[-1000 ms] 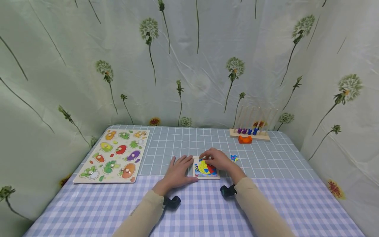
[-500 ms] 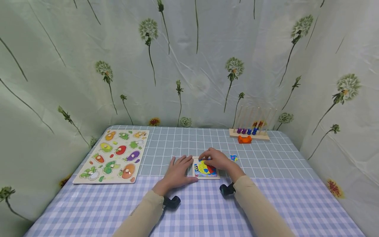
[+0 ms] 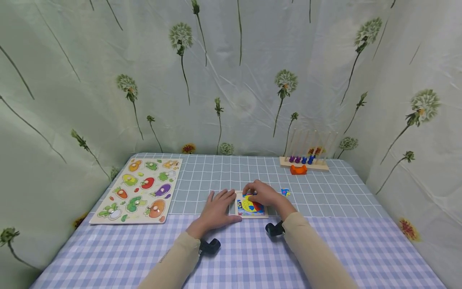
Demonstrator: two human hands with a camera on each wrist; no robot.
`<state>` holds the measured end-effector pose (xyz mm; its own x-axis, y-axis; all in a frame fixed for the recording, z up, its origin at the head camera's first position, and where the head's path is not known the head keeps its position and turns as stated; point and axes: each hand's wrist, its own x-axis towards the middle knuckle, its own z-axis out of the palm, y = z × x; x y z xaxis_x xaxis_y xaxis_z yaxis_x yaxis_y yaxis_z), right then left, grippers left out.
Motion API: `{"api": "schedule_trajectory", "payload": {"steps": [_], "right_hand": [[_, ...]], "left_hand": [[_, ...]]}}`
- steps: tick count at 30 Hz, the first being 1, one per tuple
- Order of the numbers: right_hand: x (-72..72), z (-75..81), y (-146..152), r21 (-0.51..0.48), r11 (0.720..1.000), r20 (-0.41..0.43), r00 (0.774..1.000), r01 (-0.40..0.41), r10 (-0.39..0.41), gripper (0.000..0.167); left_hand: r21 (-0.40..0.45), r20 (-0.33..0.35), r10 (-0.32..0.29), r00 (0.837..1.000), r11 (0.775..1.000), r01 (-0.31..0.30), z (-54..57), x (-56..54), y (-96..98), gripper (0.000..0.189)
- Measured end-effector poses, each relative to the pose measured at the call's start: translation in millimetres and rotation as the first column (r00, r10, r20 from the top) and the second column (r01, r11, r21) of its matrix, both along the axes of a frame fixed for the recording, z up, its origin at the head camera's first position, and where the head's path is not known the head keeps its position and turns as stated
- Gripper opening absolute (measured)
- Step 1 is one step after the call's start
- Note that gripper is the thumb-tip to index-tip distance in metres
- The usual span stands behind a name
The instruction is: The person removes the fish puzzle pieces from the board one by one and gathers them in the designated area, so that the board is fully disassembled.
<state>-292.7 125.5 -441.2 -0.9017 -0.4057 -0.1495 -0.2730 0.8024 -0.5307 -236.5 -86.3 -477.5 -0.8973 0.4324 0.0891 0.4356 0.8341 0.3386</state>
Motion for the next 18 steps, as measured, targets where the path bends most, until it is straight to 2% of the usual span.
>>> {"api": "schedule_trajectory", "payload": {"steps": [18], "right_hand": [[0.2,-5.8,0.9,-0.055,0.998,-0.042,0.999,0.003,-0.006,0.017]], "left_hand": [[0.011,-0.006,-0.005,1.0,1.0,0.006,1.5,0.7,-0.9,0.086]]}}
